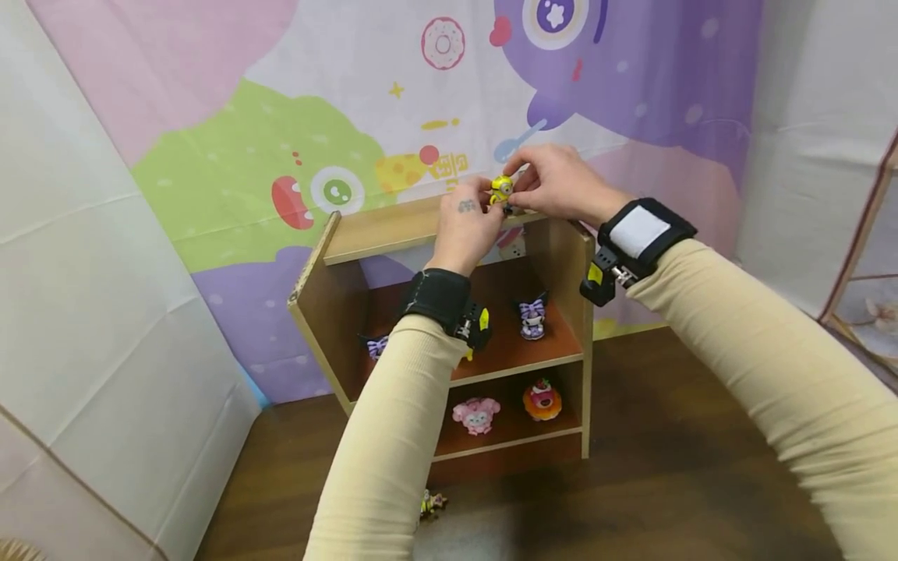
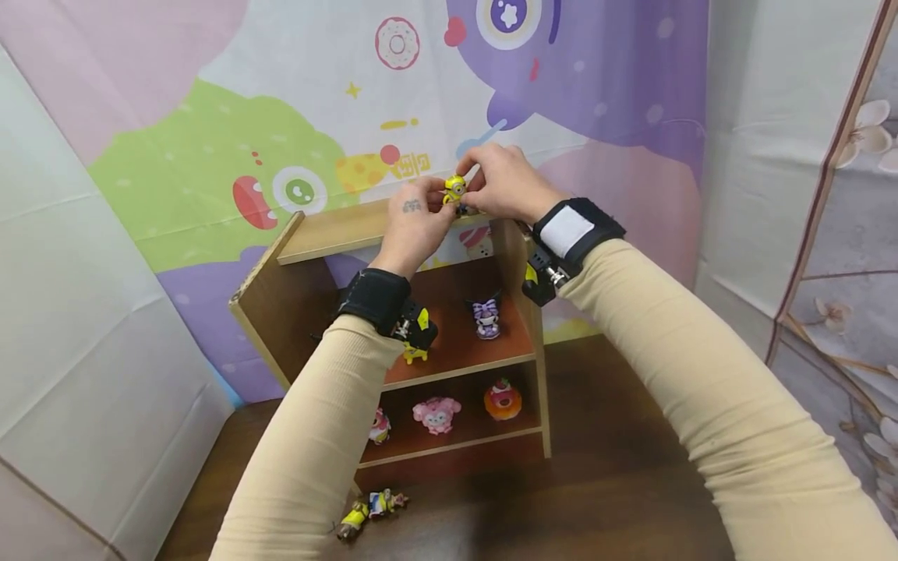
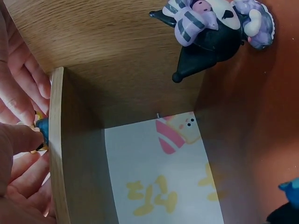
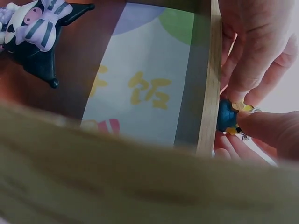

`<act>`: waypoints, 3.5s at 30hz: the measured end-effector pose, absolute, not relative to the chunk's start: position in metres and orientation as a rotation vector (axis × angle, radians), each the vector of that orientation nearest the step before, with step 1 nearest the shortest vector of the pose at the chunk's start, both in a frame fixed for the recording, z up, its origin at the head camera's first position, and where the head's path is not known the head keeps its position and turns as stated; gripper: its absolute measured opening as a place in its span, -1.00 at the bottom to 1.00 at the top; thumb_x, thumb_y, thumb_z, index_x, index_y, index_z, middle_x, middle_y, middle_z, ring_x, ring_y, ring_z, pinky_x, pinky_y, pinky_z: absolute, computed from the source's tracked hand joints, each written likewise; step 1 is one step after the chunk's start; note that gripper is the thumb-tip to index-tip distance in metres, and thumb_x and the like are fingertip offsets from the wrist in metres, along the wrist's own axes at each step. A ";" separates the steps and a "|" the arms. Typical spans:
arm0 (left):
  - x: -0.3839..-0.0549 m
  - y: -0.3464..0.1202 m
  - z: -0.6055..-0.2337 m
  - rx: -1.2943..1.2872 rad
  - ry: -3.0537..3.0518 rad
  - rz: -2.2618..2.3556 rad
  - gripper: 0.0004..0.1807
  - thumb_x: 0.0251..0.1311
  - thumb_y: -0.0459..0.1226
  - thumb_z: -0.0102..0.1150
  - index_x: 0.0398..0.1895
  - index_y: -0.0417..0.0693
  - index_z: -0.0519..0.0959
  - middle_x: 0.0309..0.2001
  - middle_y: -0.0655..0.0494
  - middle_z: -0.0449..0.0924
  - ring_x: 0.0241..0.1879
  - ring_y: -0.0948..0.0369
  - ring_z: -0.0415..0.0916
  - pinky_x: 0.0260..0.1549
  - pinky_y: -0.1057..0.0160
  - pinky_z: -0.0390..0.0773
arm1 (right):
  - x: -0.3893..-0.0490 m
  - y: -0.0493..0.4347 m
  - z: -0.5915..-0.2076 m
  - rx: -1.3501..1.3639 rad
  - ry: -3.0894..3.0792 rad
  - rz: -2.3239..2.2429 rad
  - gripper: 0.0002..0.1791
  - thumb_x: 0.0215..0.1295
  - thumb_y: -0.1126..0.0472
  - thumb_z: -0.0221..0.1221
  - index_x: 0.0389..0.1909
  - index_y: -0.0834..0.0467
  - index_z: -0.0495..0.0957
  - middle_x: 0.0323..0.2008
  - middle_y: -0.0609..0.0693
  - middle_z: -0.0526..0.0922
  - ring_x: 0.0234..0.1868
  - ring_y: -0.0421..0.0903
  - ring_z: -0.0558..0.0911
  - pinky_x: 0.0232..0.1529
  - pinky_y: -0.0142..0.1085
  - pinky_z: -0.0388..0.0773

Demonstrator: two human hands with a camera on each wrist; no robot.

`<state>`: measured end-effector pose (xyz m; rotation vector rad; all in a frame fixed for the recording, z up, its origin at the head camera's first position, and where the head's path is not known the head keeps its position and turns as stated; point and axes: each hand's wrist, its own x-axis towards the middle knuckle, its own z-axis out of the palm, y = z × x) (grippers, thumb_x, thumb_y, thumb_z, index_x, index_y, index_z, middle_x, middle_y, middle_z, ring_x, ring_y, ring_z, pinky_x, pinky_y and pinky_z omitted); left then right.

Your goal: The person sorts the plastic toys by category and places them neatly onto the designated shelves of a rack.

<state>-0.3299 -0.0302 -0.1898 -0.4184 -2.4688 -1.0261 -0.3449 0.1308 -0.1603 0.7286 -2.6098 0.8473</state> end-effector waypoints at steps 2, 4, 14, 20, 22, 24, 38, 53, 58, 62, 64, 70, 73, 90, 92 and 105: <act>-0.331 -0.028 -0.190 -0.422 -2.464 -1.022 -0.62 0.41 -0.28 0.20 0.22 -0.24 0.55 0.04 -0.12 0.73 0.02 0.10 0.68 -0.01 0.22 0.65 | -0.344 0.132 -0.160 0.714 -2.616 0.845 -0.62 0.34 0.30 0.26 0.14 0.31 0.52 -0.02 0.29 0.74 0.05 0.15 0.72 0.08 -0.03 0.60; -0.331 -0.027 -0.190 -0.420 -2.460 -1.028 -0.63 0.41 -0.29 0.19 0.21 -0.24 0.57 0.03 -0.12 0.73 0.01 0.09 0.68 -0.03 0.21 0.66 | -0.344 0.132 -0.160 0.703 -2.625 0.839 -0.62 0.34 0.30 0.27 0.14 0.31 0.52 -0.02 0.29 0.74 0.05 0.15 0.73 0.07 -0.03 0.62; -0.332 -0.023 -0.189 -0.357 -2.448 -1.064 -0.64 0.40 -0.27 0.21 0.20 -0.17 0.60 0.01 -0.08 0.74 0.01 0.09 0.67 -0.05 0.20 0.65 | -0.342 0.131 -0.156 0.669 -2.612 0.807 -0.61 0.34 0.30 0.26 0.15 0.32 0.52 -0.01 0.30 0.73 0.04 0.15 0.73 0.06 -0.03 0.63; -0.329 -0.022 -0.188 -0.303 -2.467 -1.129 -0.63 0.40 -0.24 0.23 0.21 -0.17 0.59 0.03 -0.05 0.73 0.04 0.10 0.65 -0.03 0.21 0.64 | -0.341 0.131 -0.154 0.667 -2.643 0.831 -0.54 0.35 0.29 0.26 0.23 0.32 0.47 0.02 0.30 0.72 0.06 0.16 0.71 0.07 -0.01 0.62; -0.329 -0.023 -0.189 -0.299 -2.467 -1.145 -0.63 0.41 -0.24 0.22 0.22 -0.17 0.59 0.04 -0.06 0.72 0.05 0.10 0.64 -0.03 0.20 0.64 | -0.342 0.130 -0.155 0.666 -2.652 0.849 -0.51 0.35 0.29 0.26 0.25 0.32 0.45 0.03 0.31 0.71 0.08 0.17 0.70 0.08 0.00 0.61; -0.330 -0.025 -0.190 -0.310 -2.465 -1.158 -0.62 0.41 -0.25 0.22 0.23 -0.17 0.58 0.06 -0.07 0.71 0.07 0.09 0.63 -0.01 0.19 0.63 | -0.343 0.129 -0.156 0.669 -2.652 0.856 -0.50 0.33 0.28 0.28 0.25 0.31 0.45 0.04 0.30 0.71 0.09 0.17 0.70 0.09 0.00 0.60; -0.324 -0.035 -0.193 -0.338 -2.427 -1.205 -0.43 0.30 -0.32 0.33 0.36 -0.19 0.42 0.27 -0.10 0.57 0.24 0.03 0.52 0.18 0.13 0.55 | -0.341 0.130 -0.154 0.637 -2.675 0.952 -0.34 0.22 0.31 0.31 0.32 0.35 0.32 0.10 0.35 0.66 0.14 0.18 0.67 0.17 0.00 0.57; -0.314 -0.057 -0.187 -0.327 -2.447 -1.168 -0.46 0.36 -0.33 0.26 0.38 -0.18 0.41 0.27 -0.09 0.55 0.24 0.04 0.50 0.20 0.17 0.52 | -0.334 0.132 -0.151 0.582 -2.695 0.893 -0.31 0.20 0.23 0.31 0.34 0.30 0.35 0.08 0.30 0.69 0.11 0.16 0.68 0.15 -0.01 0.54; -0.303 -0.068 -0.190 -0.430 -2.423 -1.097 -0.51 0.38 -0.35 0.23 0.35 -0.23 0.43 0.26 -0.15 0.56 0.23 0.00 0.52 0.20 0.16 0.53 | -0.330 0.132 -0.151 0.547 -2.691 0.925 -0.26 0.22 0.18 0.30 0.39 0.29 0.30 0.14 0.33 0.64 0.17 0.17 0.65 0.19 0.01 0.52; -0.292 -0.078 -0.196 -0.515 -2.393 -1.048 -0.54 0.40 -0.36 0.20 0.33 -0.25 0.45 0.25 -0.18 0.56 0.23 -0.02 0.52 0.21 0.15 0.52 | -0.323 0.134 -0.153 0.526 -2.669 0.936 -0.24 0.24 0.14 0.29 0.42 0.28 0.28 0.21 0.37 0.57 0.14 0.18 0.68 0.17 0.05 0.54; -0.285 -0.084 -0.199 -0.548 -2.385 -1.030 -0.54 0.41 -0.35 0.19 0.33 -0.27 0.45 0.25 -0.18 0.55 0.24 -0.03 0.51 0.22 0.14 0.50 | -0.318 0.137 -0.154 0.536 -2.655 0.920 -0.25 0.25 0.16 0.28 0.41 0.29 0.28 0.23 0.38 0.55 0.13 0.19 0.68 0.16 0.07 0.54; -0.265 -0.099 -0.209 -0.606 -2.372 -0.969 -0.53 0.40 -0.36 0.21 0.33 -0.29 0.45 0.29 -0.16 0.54 0.27 -0.01 0.50 0.20 0.07 0.52 | -0.300 0.138 -0.158 0.665 -2.592 0.851 -0.30 0.22 0.26 0.29 0.36 0.35 0.31 0.20 0.39 0.55 0.09 0.24 0.68 0.12 0.10 0.59; -0.258 -0.104 -0.214 -0.624 -2.360 -0.937 -0.54 0.39 -0.37 0.22 0.31 -0.29 0.46 0.27 -0.15 0.55 0.25 -0.01 0.52 0.19 0.06 0.53 | -0.291 0.136 -0.162 0.700 -2.540 0.812 -0.33 0.20 0.26 0.30 0.32 0.35 0.35 0.18 0.38 0.58 0.10 0.26 0.66 0.13 0.11 0.58; -0.227 -0.132 -0.257 -0.705 -2.248 -0.859 -0.61 0.38 -0.38 0.23 0.22 -0.33 0.51 0.13 -0.22 0.61 0.15 -0.05 0.57 0.15 0.05 0.56 | -0.257 0.130 -0.204 0.888 -2.082 0.737 -0.58 0.17 0.35 0.34 0.07 0.36 0.58 -0.02 0.25 0.71 0.07 0.20 0.65 0.29 0.17 0.39; -0.224 -0.133 -0.263 -0.713 -2.220 -0.864 -0.62 0.38 -0.36 0.24 0.21 -0.30 0.52 0.12 -0.19 0.61 0.14 -0.03 0.57 0.14 0.05 0.56 | -0.254 0.128 -0.212 0.886 -2.019 0.732 -0.62 0.16 0.35 0.33 0.02 0.35 0.61 -0.03 0.25 0.72 0.12 0.21 0.62 0.41 0.25 0.23; -0.197 -0.149 -0.296 -0.729 -2.136 -0.939 -0.62 0.26 -0.37 0.36 0.13 -0.20 0.58 0.05 -0.10 0.65 0.01 0.06 0.63 -0.17 -0.01 0.64 | -0.237 0.125 -0.260 0.837 -1.804 0.830 -0.73 0.13 0.36 0.38 -0.14 0.35 0.65 0.04 0.23 0.69 0.21 0.16 0.59 0.26 -0.01 0.48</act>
